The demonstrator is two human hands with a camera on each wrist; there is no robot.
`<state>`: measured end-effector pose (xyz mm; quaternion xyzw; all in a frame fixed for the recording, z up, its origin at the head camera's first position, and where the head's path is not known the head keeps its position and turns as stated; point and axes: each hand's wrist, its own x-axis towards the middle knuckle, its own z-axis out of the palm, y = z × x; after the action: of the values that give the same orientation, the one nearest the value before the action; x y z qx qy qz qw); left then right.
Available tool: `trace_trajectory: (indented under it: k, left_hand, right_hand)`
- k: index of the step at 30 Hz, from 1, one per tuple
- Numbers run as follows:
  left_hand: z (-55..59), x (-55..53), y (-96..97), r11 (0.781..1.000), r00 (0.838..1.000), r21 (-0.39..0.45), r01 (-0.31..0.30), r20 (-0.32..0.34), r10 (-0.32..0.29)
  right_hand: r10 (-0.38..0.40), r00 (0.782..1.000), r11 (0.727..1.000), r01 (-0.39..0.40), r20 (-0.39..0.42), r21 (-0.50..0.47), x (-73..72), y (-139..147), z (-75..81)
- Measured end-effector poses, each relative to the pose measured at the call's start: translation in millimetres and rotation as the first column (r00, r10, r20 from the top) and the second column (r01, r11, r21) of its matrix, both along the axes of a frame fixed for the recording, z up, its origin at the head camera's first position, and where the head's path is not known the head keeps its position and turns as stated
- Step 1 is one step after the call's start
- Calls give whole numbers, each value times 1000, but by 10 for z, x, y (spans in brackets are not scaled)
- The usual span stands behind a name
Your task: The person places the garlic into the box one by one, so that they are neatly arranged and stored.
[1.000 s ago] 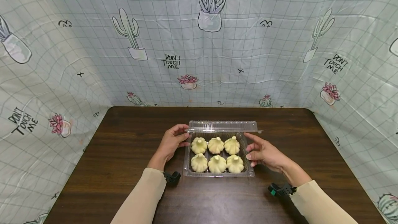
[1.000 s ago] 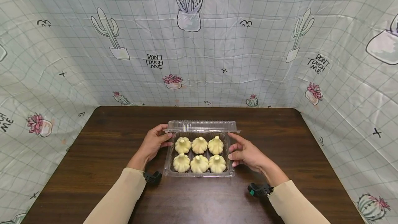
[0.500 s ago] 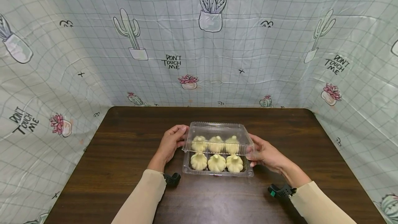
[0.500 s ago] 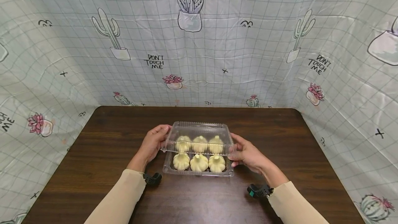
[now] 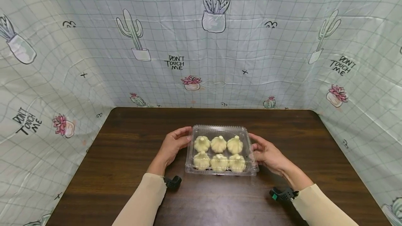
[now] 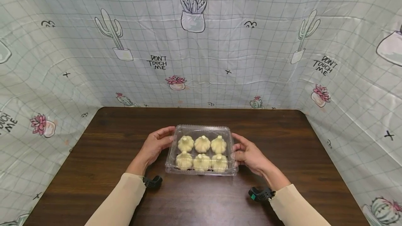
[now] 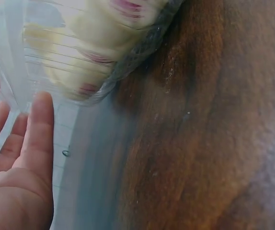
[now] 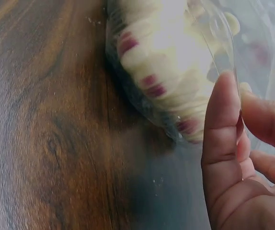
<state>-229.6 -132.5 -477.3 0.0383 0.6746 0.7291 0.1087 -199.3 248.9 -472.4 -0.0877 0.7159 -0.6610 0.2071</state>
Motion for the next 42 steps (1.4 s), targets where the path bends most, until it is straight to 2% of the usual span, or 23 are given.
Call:
trace_trajectory:
  k: [7, 17, 19, 23, 28, 33, 38, 42]
  left_hand:
    - [-2, 55, -8, 999, 999, -28, 39, -2, -39]
    - [86, 195, -56, 984, 989, -108, 144, 30, -142]
    - [98, 221, -65, 982, 989, -121, 146, 47, -141]
    - [131, 286, -75, 983, 984, -117, 142, 124, -128]
    - [170, 381, -77, 979, 966, -117, 169, 216, -141]
    - [193, 471, -72, 971, 950, -141, 193, 274, -149]
    - [207, 522, -53, 970, 939, -120, 212, 299, -168]
    - [201, 548, -40, 974, 943, -89, 209, 282, -176]
  right_hand:
    - [-51, 999, 999, 51, -19, -16, 15, -15, -22]
    - [-137, 990, 989, 136, -18, -59, 2, -31, -46]
    - [-148, 989, 988, 147, -14, -56, -1, -34, -43]
    - [-166, 986, 986, 165, -13, -32, 3, -35, -24]
    - [-193, 981, 981, 193, 5, -25, 14, -27, 6]
    - [-188, 982, 982, 188, 11, -24, 21, -15, 12]
    - [-184, 983, 983, 184, 18, 1, 49, 7, 14]
    - [-188, 981, 982, 187, 39, 5, 69, 16, 24]
